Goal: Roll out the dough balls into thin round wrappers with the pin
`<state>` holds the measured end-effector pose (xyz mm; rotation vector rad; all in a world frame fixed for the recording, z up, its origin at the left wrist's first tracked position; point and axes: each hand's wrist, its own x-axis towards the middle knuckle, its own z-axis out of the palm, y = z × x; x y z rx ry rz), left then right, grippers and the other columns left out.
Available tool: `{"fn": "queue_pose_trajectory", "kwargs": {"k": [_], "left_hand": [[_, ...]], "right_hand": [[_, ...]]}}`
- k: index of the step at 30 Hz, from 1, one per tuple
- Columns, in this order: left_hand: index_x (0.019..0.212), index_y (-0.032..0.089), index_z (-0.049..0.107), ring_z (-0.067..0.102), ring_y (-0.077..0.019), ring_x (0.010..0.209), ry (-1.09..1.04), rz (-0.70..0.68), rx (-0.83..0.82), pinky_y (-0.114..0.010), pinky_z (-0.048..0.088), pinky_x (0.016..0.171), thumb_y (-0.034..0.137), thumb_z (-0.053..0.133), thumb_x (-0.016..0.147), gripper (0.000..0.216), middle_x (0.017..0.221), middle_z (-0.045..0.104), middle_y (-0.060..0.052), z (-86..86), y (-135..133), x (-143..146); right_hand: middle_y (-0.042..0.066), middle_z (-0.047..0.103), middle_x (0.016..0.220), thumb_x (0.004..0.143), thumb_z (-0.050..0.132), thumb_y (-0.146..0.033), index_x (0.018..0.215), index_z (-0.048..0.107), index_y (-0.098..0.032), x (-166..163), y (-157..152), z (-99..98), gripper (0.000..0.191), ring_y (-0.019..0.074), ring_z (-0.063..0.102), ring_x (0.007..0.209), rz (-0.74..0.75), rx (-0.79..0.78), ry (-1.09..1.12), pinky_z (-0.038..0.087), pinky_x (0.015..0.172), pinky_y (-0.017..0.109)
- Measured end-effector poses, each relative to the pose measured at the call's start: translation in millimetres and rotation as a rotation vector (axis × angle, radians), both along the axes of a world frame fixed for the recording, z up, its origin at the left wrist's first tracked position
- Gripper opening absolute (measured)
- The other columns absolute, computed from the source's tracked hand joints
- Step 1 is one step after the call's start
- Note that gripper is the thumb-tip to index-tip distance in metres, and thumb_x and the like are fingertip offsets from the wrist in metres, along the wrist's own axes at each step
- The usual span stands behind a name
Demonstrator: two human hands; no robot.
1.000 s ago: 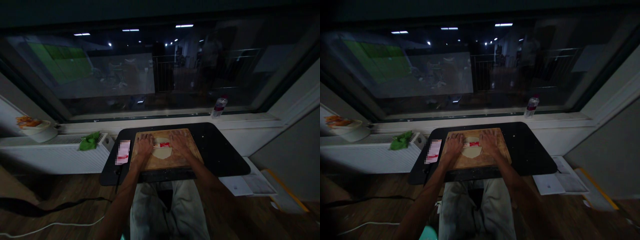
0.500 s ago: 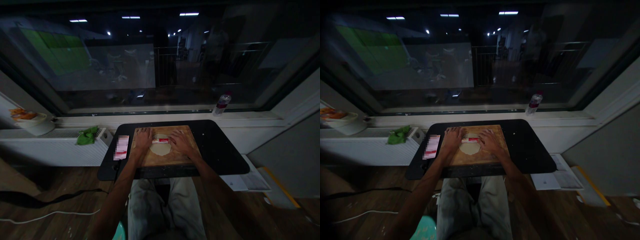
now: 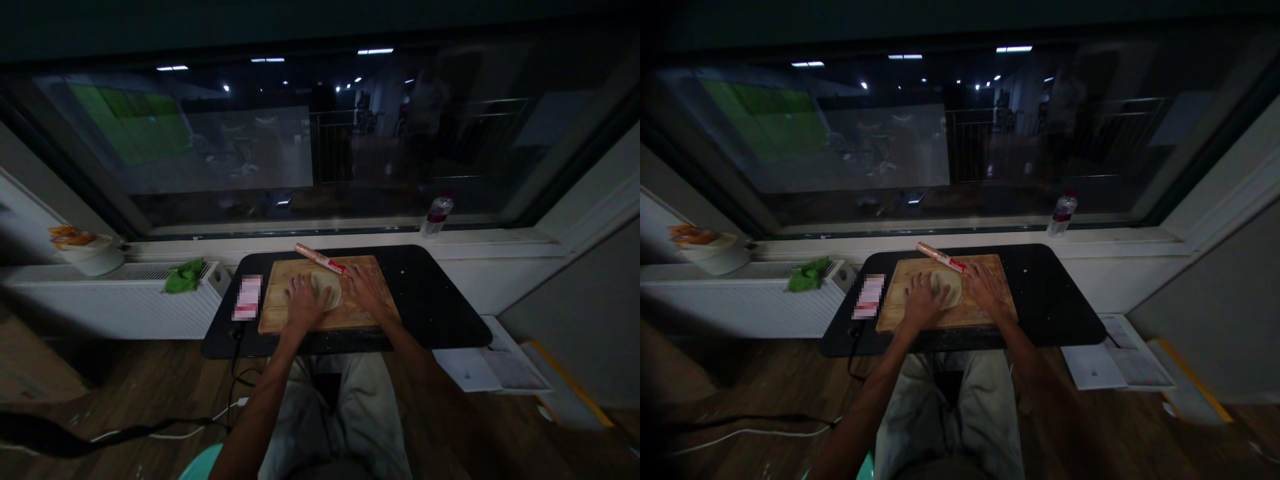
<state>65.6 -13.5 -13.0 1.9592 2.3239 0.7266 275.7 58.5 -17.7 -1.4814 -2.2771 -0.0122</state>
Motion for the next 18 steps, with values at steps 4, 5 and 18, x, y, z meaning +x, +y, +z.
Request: {"fn": "queue_pose_trajectory", "kwargs": {"k": [4, 5, 18], "left_hand": [[0.167, 0.014, 0.051, 0.047, -0.0572, 0.156, 0.089, -0.076, -0.137, -0.081, 0.038, 0.122, 0.083, 0.056, 0.101, 0.096, 0.169, 0.052, -0.035, -0.5, 5, 24], [0.167, 0.012, 0.051, 0.048, -0.0583, 0.155, 0.109, -0.091, -0.154, -0.081, 0.038, 0.122, 0.084, 0.056, 0.101, 0.098, 0.169, 0.051, -0.037, 1.2, 7, 27], [0.164, 0.035, 0.058, 0.054, -0.0358, 0.16, 0.18, -0.631, -0.341, -0.053, 0.042, 0.132, 0.065, 0.088, 0.086, 0.089, 0.174, 0.057, -0.012, 35.0, 42, -47]], "right_hand": [[0.014, 0.072, 0.147, 0.117, 0.042, -0.027, 0.163, 0.062, -0.025, 1, 3, -3.4, 0.05, 0.0301, 0.068, 0.131, -0.027, 0.007, -0.003, 0.051, 0.114, 0.043], [0.015, 0.073, 0.147, 0.117, 0.042, -0.027, 0.162, 0.062, -0.024, 1, 3, -3.8, 0.05, 0.0303, 0.067, 0.131, -0.028, 0.013, 0.003, 0.051, 0.115, 0.043], [0.015, 0.073, 0.147, 0.118, 0.043, -0.025, 0.163, 0.06, -0.021, 1, -4, 6.8, 0.048, 0.0291, 0.068, 0.134, -0.037, 0.016, -0.032, 0.054, 0.111, 0.039]]}}
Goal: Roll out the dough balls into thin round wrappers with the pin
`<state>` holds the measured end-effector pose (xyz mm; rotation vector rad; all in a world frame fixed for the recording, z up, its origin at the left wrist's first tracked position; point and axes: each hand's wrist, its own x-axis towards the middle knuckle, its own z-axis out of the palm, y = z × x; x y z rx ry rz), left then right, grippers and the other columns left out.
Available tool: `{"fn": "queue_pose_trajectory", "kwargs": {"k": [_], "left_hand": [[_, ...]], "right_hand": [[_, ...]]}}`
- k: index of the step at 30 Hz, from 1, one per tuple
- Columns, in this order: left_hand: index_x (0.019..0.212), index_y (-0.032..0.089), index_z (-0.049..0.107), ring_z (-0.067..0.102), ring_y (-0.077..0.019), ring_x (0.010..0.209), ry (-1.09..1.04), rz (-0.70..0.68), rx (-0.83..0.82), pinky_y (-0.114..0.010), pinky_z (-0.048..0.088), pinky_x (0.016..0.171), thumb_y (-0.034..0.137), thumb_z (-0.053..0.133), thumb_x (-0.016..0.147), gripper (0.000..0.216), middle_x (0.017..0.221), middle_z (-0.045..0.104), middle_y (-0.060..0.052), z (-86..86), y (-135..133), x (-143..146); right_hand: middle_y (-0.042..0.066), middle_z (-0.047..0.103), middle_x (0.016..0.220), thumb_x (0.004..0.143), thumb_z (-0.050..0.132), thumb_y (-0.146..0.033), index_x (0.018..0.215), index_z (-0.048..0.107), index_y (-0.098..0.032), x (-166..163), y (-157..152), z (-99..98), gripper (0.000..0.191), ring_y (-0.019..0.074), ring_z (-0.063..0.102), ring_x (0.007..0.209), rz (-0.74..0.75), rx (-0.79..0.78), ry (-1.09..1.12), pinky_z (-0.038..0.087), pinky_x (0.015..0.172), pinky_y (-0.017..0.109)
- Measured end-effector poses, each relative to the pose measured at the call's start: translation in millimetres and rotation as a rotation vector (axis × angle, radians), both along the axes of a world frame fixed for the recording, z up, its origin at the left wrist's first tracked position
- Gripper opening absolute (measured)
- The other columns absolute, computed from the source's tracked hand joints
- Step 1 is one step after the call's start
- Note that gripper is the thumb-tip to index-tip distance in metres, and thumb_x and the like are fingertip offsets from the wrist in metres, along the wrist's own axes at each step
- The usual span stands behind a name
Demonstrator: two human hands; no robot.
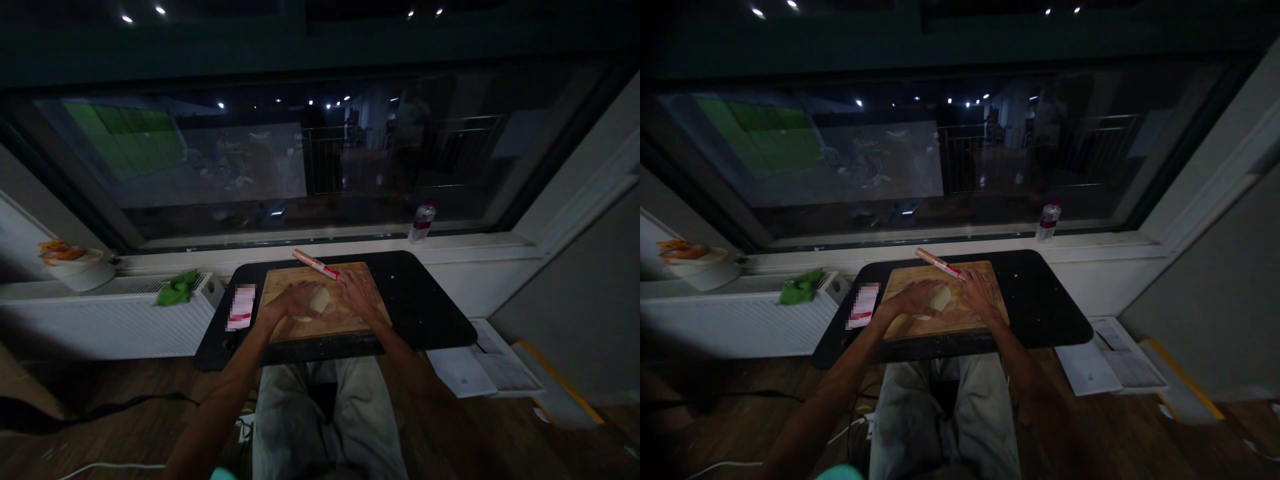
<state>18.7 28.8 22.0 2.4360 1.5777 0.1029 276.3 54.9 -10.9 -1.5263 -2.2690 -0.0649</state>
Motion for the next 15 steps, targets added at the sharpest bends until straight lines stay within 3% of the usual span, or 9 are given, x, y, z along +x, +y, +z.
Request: {"fn": "queue_pose_trajectory", "kwargs": {"k": [2, 4, 6, 10, 12, 15], "left_hand": [[0.171, 0.038, 0.05, 0.048, -0.0353, 0.165, 0.002, -0.016, -0.023, -0.055, 0.036, 0.136, 0.07, 0.082, 0.09, 0.094, 0.179, 0.051, -0.011, -1.6, -1, -14], [0.177, 0.032, 0.042, 0.041, -0.0404, 0.169, 0.032, 0.093, 0.014, -0.061, 0.034, 0.135, 0.077, 0.075, 0.093, 0.101, 0.183, 0.043, -0.017, -6.9, -10, -17], [0.18, 0.025, 0.035, 0.039, -0.0448, 0.169, 0.05, 0.21, 0.057, -0.065, 0.036, 0.132, 0.081, 0.065, 0.098, 0.104, 0.182, 0.041, -0.023, -14.6, -22, -10], [0.178, 0.021, 0.039, 0.042, -0.0517, 0.163, 0.052, 0.324, 0.113, -0.071, 0.036, 0.129, 0.088, 0.052, 0.101, 0.103, 0.178, 0.043, -0.029, -27.1, -40, 15], [0.176, 0.018, 0.043, 0.044, -0.0506, 0.162, 0.01, 0.312, 0.138, -0.068, 0.034, 0.131, 0.087, 0.053, 0.101, 0.102, 0.177, 0.045, -0.029, -29.5, -39, 21], [0.174, 0.017, 0.046, 0.04, -0.0429, 0.168, -0.102, 0.139, 0.1, -0.056, 0.03, 0.138, 0.079, 0.065, 0.099, 0.1, 0.181, 0.043, -0.023, -30.3, -26, 15]], "right_hand": [[0.015, 0.073, 0.146, 0.118, 0.045, -0.026, 0.163, 0.06, -0.022, -1, 0, 0.3, 0.048, 0.0287, 0.068, 0.133, 0.0, -0.001, 0.006, 0.054, 0.11, 0.038], [0.014, 0.073, 0.147, 0.119, 0.046, -0.026, 0.163, 0.06, -0.022, -2, 0, 0.7, 0.047, 0.0285, 0.069, 0.133, -0.004, -0.014, 0.009, 0.054, 0.11, 0.038], [0.014, 0.072, 0.149, 0.119, 0.046, -0.027, 0.163, 0.061, -0.022, -2, 0, 1.8, 0.047, 0.0283, 0.068, 0.133, -0.007, -0.033, 0.009, 0.054, 0.111, 0.038], [0.013, 0.07, 0.152, 0.12, 0.044, -0.028, 0.165, 0.06, -0.023, -3, -2, 5.6, 0.048, 0.0289, 0.068, 0.133, -0.025, -0.069, 0.02, 0.053, 0.113, 0.04], [0.014, 0.069, 0.153, 0.12, 0.042, -0.03, 0.167, 0.058, -0.023, -4, -2, 7.3, 0.05, 0.0298, 0.068, 0.134, -0.022, -0.079, 0.024, 0.053, 0.113, 0.041], [0.015, 0.069, 0.152, 0.12, 0.04, -0.03, 0.167, 0.057, -0.023, -3, -2, 7.0, 0.051, 0.0305, 0.068, 0.133, -0.012, -0.082, 0.025, 0.054, 0.111, 0.041]]}}
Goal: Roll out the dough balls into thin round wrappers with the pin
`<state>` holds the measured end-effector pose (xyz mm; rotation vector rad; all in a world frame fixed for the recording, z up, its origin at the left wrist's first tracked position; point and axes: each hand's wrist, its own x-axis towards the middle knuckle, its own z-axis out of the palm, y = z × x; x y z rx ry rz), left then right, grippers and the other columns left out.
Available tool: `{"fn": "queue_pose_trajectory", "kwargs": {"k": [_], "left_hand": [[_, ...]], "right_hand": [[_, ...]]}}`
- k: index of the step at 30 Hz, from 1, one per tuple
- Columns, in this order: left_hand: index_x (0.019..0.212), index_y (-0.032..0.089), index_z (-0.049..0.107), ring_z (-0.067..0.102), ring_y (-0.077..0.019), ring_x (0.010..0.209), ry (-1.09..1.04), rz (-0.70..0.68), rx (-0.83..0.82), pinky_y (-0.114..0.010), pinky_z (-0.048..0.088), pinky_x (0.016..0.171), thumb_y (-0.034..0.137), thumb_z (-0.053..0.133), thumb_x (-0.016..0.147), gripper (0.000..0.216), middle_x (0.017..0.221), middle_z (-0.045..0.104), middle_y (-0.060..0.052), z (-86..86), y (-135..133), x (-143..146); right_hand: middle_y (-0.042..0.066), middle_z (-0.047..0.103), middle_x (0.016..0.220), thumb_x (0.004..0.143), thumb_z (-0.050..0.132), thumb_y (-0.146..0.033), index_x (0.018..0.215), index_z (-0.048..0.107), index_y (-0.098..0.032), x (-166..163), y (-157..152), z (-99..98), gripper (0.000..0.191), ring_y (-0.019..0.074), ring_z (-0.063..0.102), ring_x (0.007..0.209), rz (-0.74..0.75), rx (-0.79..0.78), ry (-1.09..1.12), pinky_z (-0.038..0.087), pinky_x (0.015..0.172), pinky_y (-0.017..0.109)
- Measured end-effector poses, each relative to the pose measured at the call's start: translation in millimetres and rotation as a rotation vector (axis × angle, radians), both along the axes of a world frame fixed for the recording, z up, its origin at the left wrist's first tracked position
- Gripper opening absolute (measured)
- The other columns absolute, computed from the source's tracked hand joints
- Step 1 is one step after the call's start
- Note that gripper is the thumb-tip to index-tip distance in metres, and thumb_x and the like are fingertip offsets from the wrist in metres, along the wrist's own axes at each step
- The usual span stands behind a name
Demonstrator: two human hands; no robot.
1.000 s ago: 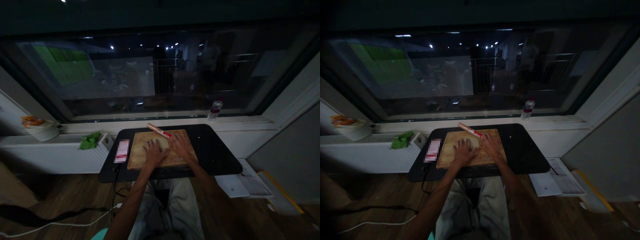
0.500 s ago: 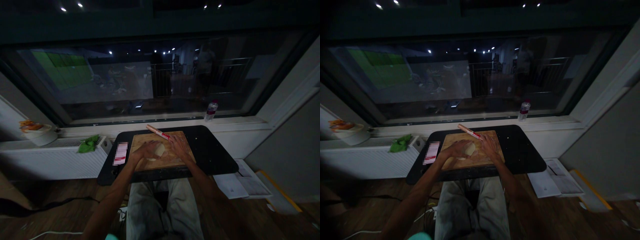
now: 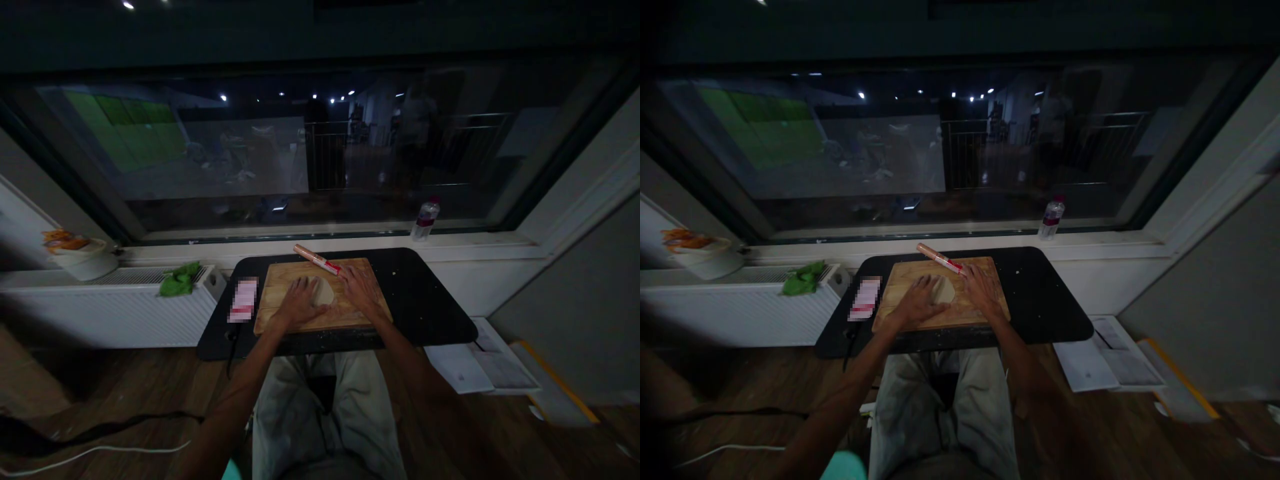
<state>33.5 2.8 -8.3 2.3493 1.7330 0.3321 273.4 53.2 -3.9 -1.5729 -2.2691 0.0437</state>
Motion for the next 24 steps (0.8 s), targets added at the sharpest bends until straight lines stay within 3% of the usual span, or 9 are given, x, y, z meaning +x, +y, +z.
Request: {"fn": "queue_pose_trajectory", "kwargs": {"k": [3, 6, 8, 11, 14, 16, 18, 21, 24], "left_hand": [[0.175, 0.026, 0.048, 0.033, -0.0355, 0.173, -0.113, -0.229, -0.087, -0.05, 0.025, 0.143, 0.075, 0.082, 0.088, 0.105, 0.186, 0.039, -0.013, -1.8, 16, -17], [0.173, 0.028, 0.05, 0.036, -0.0347, 0.172, -0.229, -0.303, -0.047, -0.052, 0.025, 0.144, 0.07, 0.089, 0.083, 0.107, 0.183, 0.045, -0.012, -5.8, 22, -29], [0.165, 0.027, 0.06, 0.049, -0.0333, 0.164, -0.352, -0.21, 0.03, -0.051, 0.036, 0.139, 0.064, 0.083, 0.092, 0.085, 0.174, 0.056, -0.013, -7.3, 18, -33], [0.137, 0.024, 0.076, 0.068, -0.0306, 0.138, -0.476, 0.094, 0.25, -0.051, 0.05, 0.127, 0.049, 0.056, 0.113, 0.04, 0.143, 0.077, -0.013, -4.7, 7, -34], [0.121, 0.023, 0.076, 0.067, -0.0325, 0.131, -0.409, 0.328, 0.472, -0.055, 0.051, 0.123, 0.042, 0.046, 0.117, 0.037, 0.131, 0.077, -0.014, 1.5, 1, -38], [0.121, 0.022, 0.076, 0.065, -0.0334, 0.134, -0.346, 0.347, 0.528, -0.056, 0.051, 0.123, 0.04, 0.046, 0.117, 0.035, 0.135, 0.075, -0.015, 4.3, 5, -42], [0.12, 0.021, 0.077, 0.064, -0.0327, 0.14, -0.301, 0.278, 0.505, -0.053, 0.049, 0.126, 0.036, 0.047, 0.116, 0.034, 0.139, 0.076, -0.014, 5.2, 11, -45], [0.127, 0.021, 0.078, 0.068, -0.029, 0.14, -0.273, 0.184, 0.354, -0.043, 0.051, 0.123, 0.035, 0.046, 0.117, 0.036, 0.141, 0.078, -0.013, 5.4, 20, -45], [0.141, 0.02, 0.075, 0.076, -0.0267, 0.127, -0.246, 0.255, 0.209, -0.036, 0.057, 0.109, 0.038, 0.044, 0.119, 0.042, 0.138, 0.081, -0.014, 8.3, 25, -41]], "right_hand": [[0.015, 0.069, 0.152, 0.12, 0.04, -0.031, 0.164, 0.06, -0.023, 1, 3, -4.9, 0.049, 0.0302, 0.067, 0.133, 0.011, 0.011, -0.002, 0.055, 0.111, 0.041], [0.014, 0.07, 0.153, 0.12, 0.042, -0.03, 0.162, 0.062, -0.024, 4, 6, -12.3, 0.048, 0.0288, 0.066, 0.135, 0.043, 0.042, 0.008, 0.053, 0.114, 0.041], [0.013, 0.07, 0.153, 0.119, 0.044, -0.029, 0.161, 0.063, -0.024, 5, 8, -16.7, 0.047, 0.0278, 0.065, 0.137, 0.069, 0.057, 0.032, 0.053, 0.116, 0.04], [0.012, 0.073, 0.15, 0.118, 0.048, -0.029, 0.157, 0.068, -0.026, 6, 10, -21.2, 0.045, 0.0261, 0.067, 0.135, 0.126, 0.051, 0.078, 0.053, 0.116, 0.039], [0.009, 0.076, 0.145, 0.115, 0.053, -0.027, 0.152, 0.073, -0.028, 6, 12, -24.1, 0.042, 0.0248, 0.068, 0.133, 0.209, 0.033, 0.099, 0.055, 0.115, 0.038], [0.008, 0.077, 0.144, 0.113, 0.057, -0.025, 0.151, 0.075, -0.03, 6, 13, -26.1, 0.043, 0.0247, 0.068, 0.133, 0.251, 0.036, 0.113, 0.055, 0.117, 0.039], [0.008, 0.078, 0.142, 0.11, 0.062, -0.025, 0.15, 0.076, -0.031, 6, 13, -28.0, 0.043, 0.0255, 0.069, 0.132, 0.275, 0.051, 0.138, 0.055, 0.118, 0.042], [0.009, 0.081, 0.135, 0.107, 0.066, -0.026, 0.14, 0.082, -0.029, 8, 13, -29.5, 0.037, 0.0272, 0.07, 0.129, 0.325, 0.086, 0.177, 0.055, 0.118, 0.045], [0.01, 0.082, 0.125, 0.109, 0.063, -0.025, 0.128, 0.086, -0.026, 9, 12, -28.9, 0.03, 0.0265, 0.072, 0.122, 0.363, 0.128, 0.223, 0.058, 0.113, 0.043]]}}
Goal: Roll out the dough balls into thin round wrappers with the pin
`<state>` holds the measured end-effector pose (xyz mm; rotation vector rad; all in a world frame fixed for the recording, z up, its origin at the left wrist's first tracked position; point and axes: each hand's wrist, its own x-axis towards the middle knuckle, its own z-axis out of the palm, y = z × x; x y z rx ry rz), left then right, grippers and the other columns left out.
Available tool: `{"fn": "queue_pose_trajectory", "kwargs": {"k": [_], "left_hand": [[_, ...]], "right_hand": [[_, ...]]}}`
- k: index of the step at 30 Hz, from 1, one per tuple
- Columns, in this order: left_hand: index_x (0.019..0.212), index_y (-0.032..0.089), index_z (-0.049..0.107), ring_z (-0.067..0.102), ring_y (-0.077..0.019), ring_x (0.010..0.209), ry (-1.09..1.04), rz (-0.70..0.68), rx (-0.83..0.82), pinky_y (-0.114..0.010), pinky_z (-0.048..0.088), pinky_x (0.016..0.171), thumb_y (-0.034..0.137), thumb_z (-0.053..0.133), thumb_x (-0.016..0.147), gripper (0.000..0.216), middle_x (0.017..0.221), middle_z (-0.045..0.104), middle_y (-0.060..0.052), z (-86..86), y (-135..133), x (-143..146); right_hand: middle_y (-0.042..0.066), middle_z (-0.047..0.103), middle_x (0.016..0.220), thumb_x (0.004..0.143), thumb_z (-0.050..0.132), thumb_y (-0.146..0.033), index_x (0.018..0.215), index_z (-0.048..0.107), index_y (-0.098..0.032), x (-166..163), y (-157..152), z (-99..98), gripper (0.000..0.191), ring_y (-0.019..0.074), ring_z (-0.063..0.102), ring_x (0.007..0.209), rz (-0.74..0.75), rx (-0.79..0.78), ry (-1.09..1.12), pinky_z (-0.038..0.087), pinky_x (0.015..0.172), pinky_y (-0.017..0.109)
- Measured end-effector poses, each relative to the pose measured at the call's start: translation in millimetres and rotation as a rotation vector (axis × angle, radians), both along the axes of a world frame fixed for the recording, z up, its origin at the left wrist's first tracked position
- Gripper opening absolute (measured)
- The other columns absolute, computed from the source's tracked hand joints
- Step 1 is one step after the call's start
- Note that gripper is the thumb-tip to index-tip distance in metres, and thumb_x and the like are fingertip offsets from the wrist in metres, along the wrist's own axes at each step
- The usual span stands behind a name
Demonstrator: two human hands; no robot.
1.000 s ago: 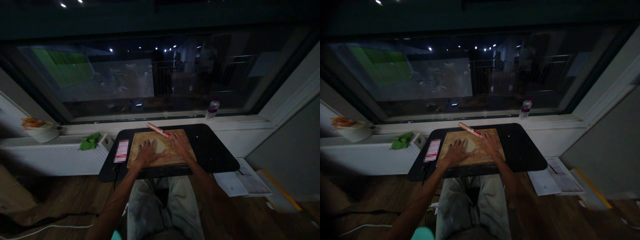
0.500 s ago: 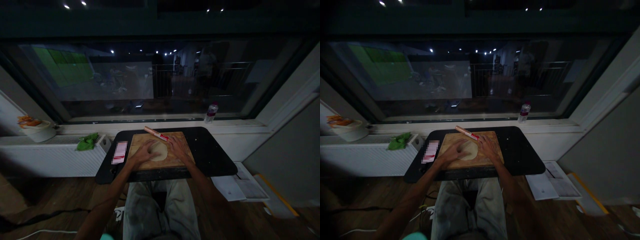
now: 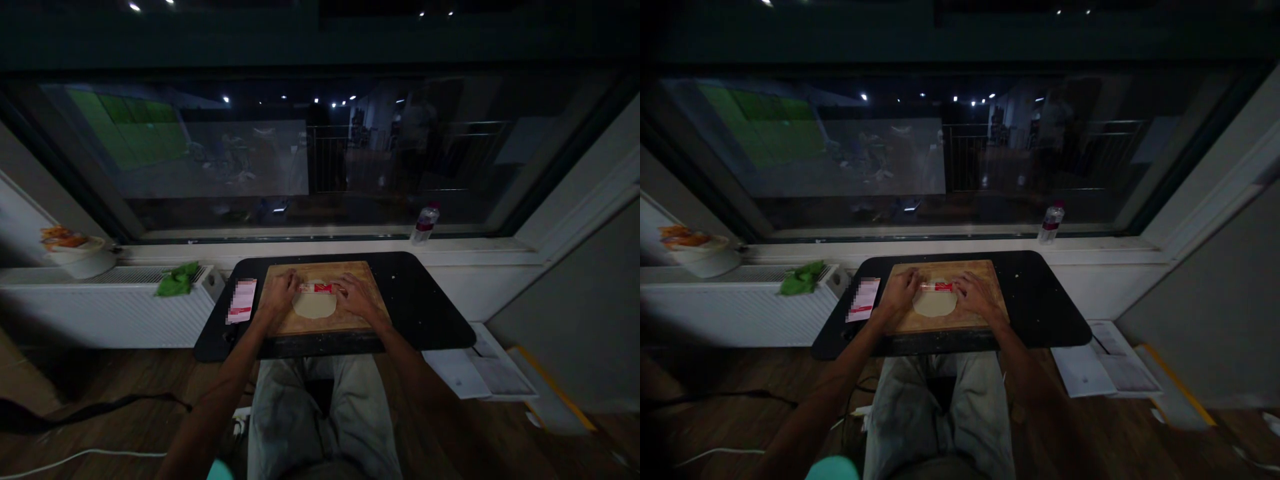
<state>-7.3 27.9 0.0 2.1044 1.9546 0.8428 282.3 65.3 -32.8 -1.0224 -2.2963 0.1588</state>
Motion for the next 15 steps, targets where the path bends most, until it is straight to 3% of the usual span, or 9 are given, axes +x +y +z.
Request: {"fn": "queue_pose_trajectory", "kwargs": {"k": [4, 9, 15], "left_hand": [[0.141, 0.021, 0.077, 0.079, -0.0271, 0.12, 0.13, 0.036, -0.121, -0.034, 0.057, 0.103, 0.033, 0.053, 0.115, 0.037, 0.128, 0.084, -0.015, 9.6, 6, 4], [0.133, 0.023, 0.08, 0.076, -0.0285, 0.128, 0.345, -0.021, -0.194, -0.035, 0.056, 0.111, 0.024, 0.065, 0.102, 0.035, 0.132, 0.083, -0.013, 19.1, 22, 1], [0.132, 0.02, 0.08, 0.076, -0.0277, 0.123, 0.284, -0.023, -0.161, -0.037, 0.057, 0.113, 0.014, 0.06, 0.093, 0.044, 0.131, 0.083, -0.014, 3.0, 41, -3]], "right_hand": [[0.01, 0.081, 0.116, 0.11, 0.059, -0.02, 0.12, 0.086, -0.024, -1, 3, 2.9, 0.029, 0.024, 0.074, 0.112, -0.058, -0.006, 0.026, 0.06, 0.104, 0.037], [0.012, 0.079, 0.126, 0.111, 0.055, -0.017, 0.125, 0.084, -0.02, -7, 18, 10.9, 0.032, 0.0238, 0.073, 0.118, -0.124, -0.085, -0.064, 0.058, 0.107, 0.035], [0.012, 0.074, 0.141, 0.107, 0.057, -0.013, 0.138, 0.081, -0.021, -14, 35, 22.6, 0.04, 0.0234, 0.07, 0.128, -0.166, -0.15, -0.195, 0.053, 0.114, 0.033]]}}
